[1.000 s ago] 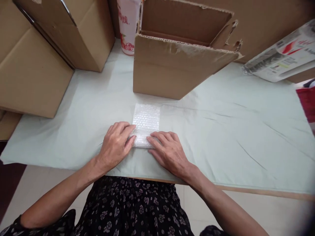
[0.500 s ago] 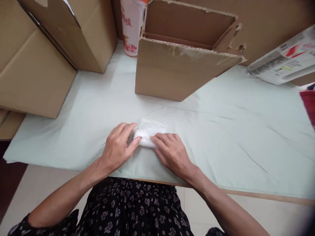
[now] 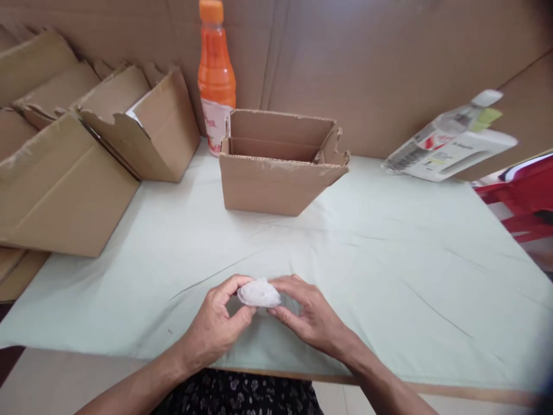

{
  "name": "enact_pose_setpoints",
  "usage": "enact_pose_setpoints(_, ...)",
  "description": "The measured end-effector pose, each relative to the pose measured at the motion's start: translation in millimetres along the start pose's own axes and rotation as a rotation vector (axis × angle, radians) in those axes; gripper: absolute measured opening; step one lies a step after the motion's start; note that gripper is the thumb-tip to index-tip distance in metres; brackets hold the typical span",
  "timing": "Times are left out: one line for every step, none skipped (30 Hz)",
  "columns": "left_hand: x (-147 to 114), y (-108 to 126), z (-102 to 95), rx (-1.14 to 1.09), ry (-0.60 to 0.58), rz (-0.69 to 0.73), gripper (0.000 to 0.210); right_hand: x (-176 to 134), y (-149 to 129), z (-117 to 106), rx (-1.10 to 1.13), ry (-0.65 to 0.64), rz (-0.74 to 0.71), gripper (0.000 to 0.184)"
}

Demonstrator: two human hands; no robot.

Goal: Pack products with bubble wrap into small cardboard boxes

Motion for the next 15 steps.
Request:
enact_pose_setpoints(4,14,-7.0,0.096,0.043,0.103,0.027,2,2,-6,-0.004,0.016,-0.008,0.021)
enact_pose_setpoints(8,31,-16.1,0.195,0.109,0.22,0.033,5,4,-15,-0.024,0.048,-0.004,0.014)
enact_pose_setpoints(14,50,-26.4,0.294,0.193,0.344,0.039,8,6,-25,-0.054,0.091,0.004,0.012)
enact_pose_setpoints(21,70,-37.1,0.386,0.29,0.472,0.044,11,8,-37,-0.087,0.131,0.006,0.012)
enact_pose_setpoints(30,89,-47.4,0.467,0.39,0.588,0.047,15,8,-50,-0.121,0.159,-0.007,0.012)
enact_pose_setpoints(41,106,-56.8,0.539,0.485,0.676,0.048,19,6,-64,-0.159,0.181,-0.033,0.012)
enact_pose_setpoints(53,120,-65.2,0.598,0.572,0.737,0.047,23,4,-79,-0.201,0.205,-0.065,0.012)
enact_pose_setpoints(65,129,-71.9,0.648,0.642,0.774,0.044,27,2,-94,-0.246,0.23,-0.091,0.011)
enact_pose_setpoints(77,135,-76.5,0.685,0.688,0.794,0.039,30,-1,-110,-0.292,0.262,-0.1,0.01)
enact_pose_setpoints(87,136,-78.7,0.715,0.711,0.808,0.033,32,-3,-126,-0.342,0.311,-0.091,0.009)
enact_pose_setpoints(94,133,-78.8,0.735,0.713,0.823,0.027,34,-5,-143,-0.397,0.384,-0.059,0.009)
enact_pose_setpoints(98,127,-77.3,0.745,0.705,0.848,0.023,35,-6,-161,-0.456,0.483,-0.012,0.012)
enact_pose_setpoints(100,120,-75.1,0.745,0.695,0.875,0.021,37,-8,-178,-0.517,0.589,0.037,0.018)
enact_pose_setpoints(99,112,-72.9,0.739,0.691,0.897,0.021,41,-10,-192,-0.567,0.66,0.07,0.024)
enact_pose_setpoints(97,105,-71.2,0.727,0.693,0.912,0.022,48,-11,-203,-0.608,0.697,0.08,0.029)
Point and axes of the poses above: each hand's wrist, its own x-axis towards the middle knuckle, its own z-axis out of the palm, y = z × x, the point moved 6 cm from there along x, towards the middle knuckle, and after that the axes turned 14 degrees about -z, right-handed, at the moved point
